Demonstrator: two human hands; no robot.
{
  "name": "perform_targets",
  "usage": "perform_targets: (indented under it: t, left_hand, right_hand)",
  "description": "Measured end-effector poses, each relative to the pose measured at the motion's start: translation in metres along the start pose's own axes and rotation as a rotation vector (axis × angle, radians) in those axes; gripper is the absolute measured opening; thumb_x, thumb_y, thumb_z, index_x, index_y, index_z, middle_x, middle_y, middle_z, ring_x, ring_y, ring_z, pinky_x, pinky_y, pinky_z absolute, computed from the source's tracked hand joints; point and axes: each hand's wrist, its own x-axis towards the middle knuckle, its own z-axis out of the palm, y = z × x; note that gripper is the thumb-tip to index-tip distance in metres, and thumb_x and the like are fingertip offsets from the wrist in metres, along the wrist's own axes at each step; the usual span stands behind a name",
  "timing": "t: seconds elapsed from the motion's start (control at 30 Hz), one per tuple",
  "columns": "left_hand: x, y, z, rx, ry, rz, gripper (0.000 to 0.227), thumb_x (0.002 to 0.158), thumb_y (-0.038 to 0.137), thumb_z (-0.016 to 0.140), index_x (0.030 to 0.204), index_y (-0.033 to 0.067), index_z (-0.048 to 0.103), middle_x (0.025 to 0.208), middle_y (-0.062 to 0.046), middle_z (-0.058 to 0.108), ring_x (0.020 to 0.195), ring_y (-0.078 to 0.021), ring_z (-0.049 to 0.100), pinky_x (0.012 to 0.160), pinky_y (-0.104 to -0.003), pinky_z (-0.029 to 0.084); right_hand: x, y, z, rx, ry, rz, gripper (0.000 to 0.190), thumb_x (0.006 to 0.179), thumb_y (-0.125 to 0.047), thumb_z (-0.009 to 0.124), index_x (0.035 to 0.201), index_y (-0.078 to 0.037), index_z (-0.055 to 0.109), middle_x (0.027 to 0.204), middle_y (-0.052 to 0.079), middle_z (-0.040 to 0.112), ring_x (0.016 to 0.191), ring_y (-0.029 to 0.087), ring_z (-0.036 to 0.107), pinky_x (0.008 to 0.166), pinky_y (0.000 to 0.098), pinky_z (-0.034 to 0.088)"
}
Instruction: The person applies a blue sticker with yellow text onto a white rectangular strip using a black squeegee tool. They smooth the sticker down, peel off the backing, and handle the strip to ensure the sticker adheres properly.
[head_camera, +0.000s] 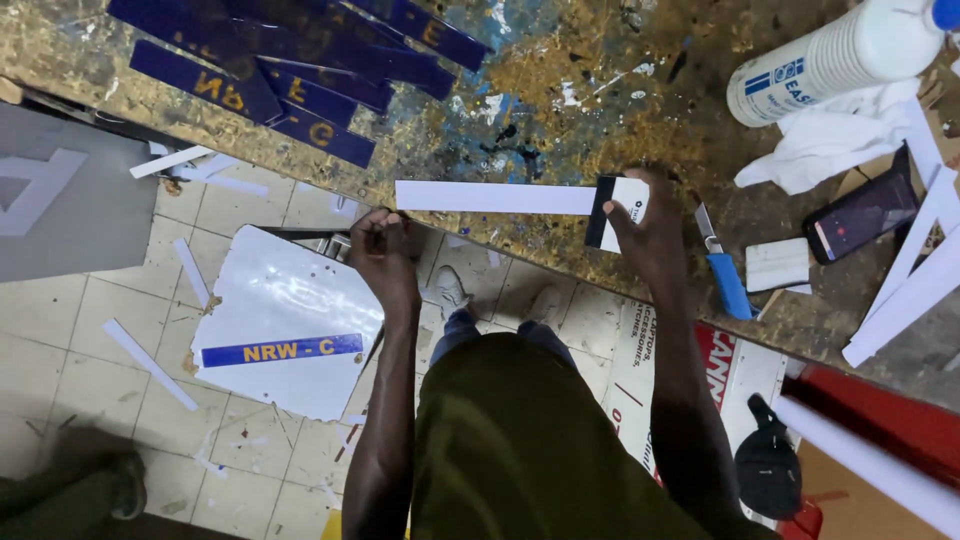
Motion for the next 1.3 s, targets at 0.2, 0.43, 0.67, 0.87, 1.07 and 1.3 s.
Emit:
perform_targets:
  t: [0.2, 0.43, 0.67, 0.87, 1.07, 1.3]
  left_hand:
    - [-0.012, 0.009, 0.013, 0.011, 0.001, 0.120, 0.013, 0.110, 0.004, 0.076, 0.106, 0.0117, 0.066, 0.095, 0.000, 0.059, 0.083, -0.0122, 0.067, 0.087, -0.033, 0.058]
    - [-0.006, 0.004, 0.006, 0.136, -0.022, 0.272, 0.013, 0.114, 0.006, 0.076, 0.126, 0.0106, 0.072, 0.106, -0.004, 0.063, 0.097, -0.0143, 0.071, 0.091, -0.034, 0.063]
    - [0.002, -0.006, -0.001, 0.096, -0.078, 0.265, 0.007, 0.115, 0.009, 0.077, 0.122, 0.0082, 0.076, 0.104, -0.006, 0.062, 0.101, -0.0194, 0.074, 0.091, -0.041, 0.067]
    - [0.016, -0.016, -0.008, 0.039, -0.146, 0.227, 0.010, 0.113, 0.012, 0.080, 0.123, 0.0086, 0.078, 0.100, -0.005, 0.061, 0.099, -0.0177, 0.075, 0.089, -0.040, 0.070]
    - [0.025, -0.015, -0.014, 0.070, -0.218, 0.223, 0.011, 0.112, 0.011, 0.082, 0.122, 0.0071, 0.079, 0.098, -0.007, 0.060, 0.100, -0.0212, 0.075, 0.082, -0.043, 0.067]
    - [0.028, -0.012, -0.019, 0.053, -0.295, 0.182, 0.008, 0.112, 0.007, 0.080, 0.119, 0.0066, 0.077, 0.098, -0.006, 0.057, 0.103, -0.0211, 0.073, 0.091, -0.048, 0.068]
  right_hand:
    - [0.005, -0.006, 0.003, -0.055, 0.017, 0.061, 0.055, 0.117, -0.038, 0.068, 0.159, -0.006, 0.053, 0.142, 0.033, 0.060, 0.134, 0.063, 0.061, 0.106, 0.0794, 0.049]
    - [0.016, -0.041, 0.043, -0.180, -0.137, 0.114, 0.054, 0.114, -0.038, 0.070, 0.160, -0.019, 0.051, 0.140, 0.031, 0.067, 0.129, 0.060, 0.068, 0.104, 0.0781, 0.052]
    - [0.025, -0.079, 0.119, -0.367, -0.225, -0.045, 0.054, 0.116, -0.045, 0.065, 0.161, -0.023, 0.046, 0.092, 0.026, 0.075, 0.093, 0.052, 0.081, 0.082, 0.0664, 0.061]
    - [0.031, -0.120, 0.179, -0.355, -0.256, -0.232, 0.061, 0.115, -0.042, 0.067, 0.163, -0.012, 0.044, 0.092, 0.029, 0.075, 0.095, 0.053, 0.080, 0.088, 0.0652, 0.061]
    - [0.037, -0.153, 0.166, -0.186, -0.299, -0.241, 0.067, 0.112, -0.054, 0.061, 0.161, -0.010, 0.050, 0.098, 0.038, 0.076, 0.099, 0.061, 0.078, 0.089, 0.0711, 0.059]
    - [0.037, -0.109, 0.133, -0.223, -0.252, -0.042, 0.060, 0.112, -0.053, 0.060, 0.162, -0.022, 0.049, 0.098, 0.027, 0.077, 0.099, 0.057, 0.078, 0.088, 0.0715, 0.058]
